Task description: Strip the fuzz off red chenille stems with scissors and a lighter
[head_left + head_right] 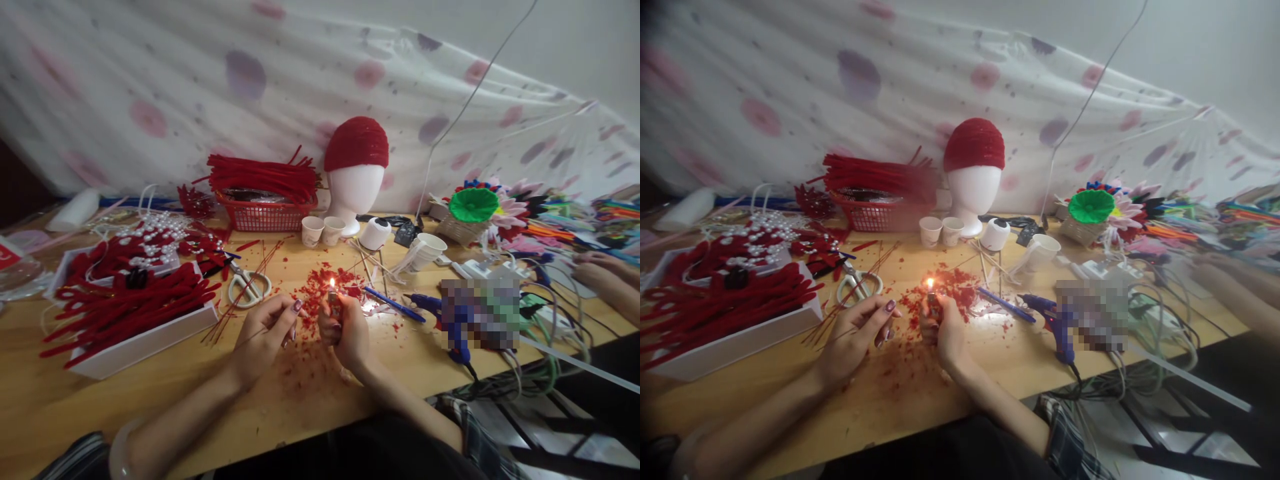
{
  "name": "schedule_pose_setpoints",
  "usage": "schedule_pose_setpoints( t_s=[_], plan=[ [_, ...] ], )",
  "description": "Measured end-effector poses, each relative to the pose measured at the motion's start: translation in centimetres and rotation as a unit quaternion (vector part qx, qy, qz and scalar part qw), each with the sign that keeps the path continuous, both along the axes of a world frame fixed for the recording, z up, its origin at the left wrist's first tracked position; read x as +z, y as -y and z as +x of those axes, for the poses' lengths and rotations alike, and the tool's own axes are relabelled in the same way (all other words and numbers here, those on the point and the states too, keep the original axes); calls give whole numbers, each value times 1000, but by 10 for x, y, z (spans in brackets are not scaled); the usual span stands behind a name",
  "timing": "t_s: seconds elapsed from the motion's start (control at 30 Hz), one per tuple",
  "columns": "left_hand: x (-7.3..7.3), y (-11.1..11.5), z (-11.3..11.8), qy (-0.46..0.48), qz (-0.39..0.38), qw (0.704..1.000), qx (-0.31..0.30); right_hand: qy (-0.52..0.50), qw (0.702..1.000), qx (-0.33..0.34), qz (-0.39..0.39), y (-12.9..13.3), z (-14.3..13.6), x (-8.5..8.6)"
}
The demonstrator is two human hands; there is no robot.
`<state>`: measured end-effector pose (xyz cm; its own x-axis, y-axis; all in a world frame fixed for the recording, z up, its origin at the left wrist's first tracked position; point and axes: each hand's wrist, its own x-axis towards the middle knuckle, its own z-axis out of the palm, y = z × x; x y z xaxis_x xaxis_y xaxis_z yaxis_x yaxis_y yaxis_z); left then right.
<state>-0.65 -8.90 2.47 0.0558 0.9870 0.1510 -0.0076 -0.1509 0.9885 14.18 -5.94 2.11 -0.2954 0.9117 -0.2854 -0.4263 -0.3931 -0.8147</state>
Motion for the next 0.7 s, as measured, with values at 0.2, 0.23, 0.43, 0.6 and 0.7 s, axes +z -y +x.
schedule_pose_setpoints(
  t_s=[0.2, 0.23, 0.43, 0.6, 0.7],
  plan=[
    [-2, 0, -1, 3, -5, 1000, -9, 56, 997, 47, 20, 4, -6, -4],
    [-3, 0, -1, 2, -6, 1000, -11, 65, 996, 61, 21, 4, -7, -4],
    [-3, 0, -1, -8, -3, 1000, -8, 83, 994, 67, 33, 5, -8, -3],
    [2, 1, 0, -5, -8, 1000, 0, 45, 998, 39, 22, 1, -1, 1],
    [2, 1, 0, -1, -7, 1000, 4, 24, 999, 13, 26, -3, 4, 2]
  ],
)
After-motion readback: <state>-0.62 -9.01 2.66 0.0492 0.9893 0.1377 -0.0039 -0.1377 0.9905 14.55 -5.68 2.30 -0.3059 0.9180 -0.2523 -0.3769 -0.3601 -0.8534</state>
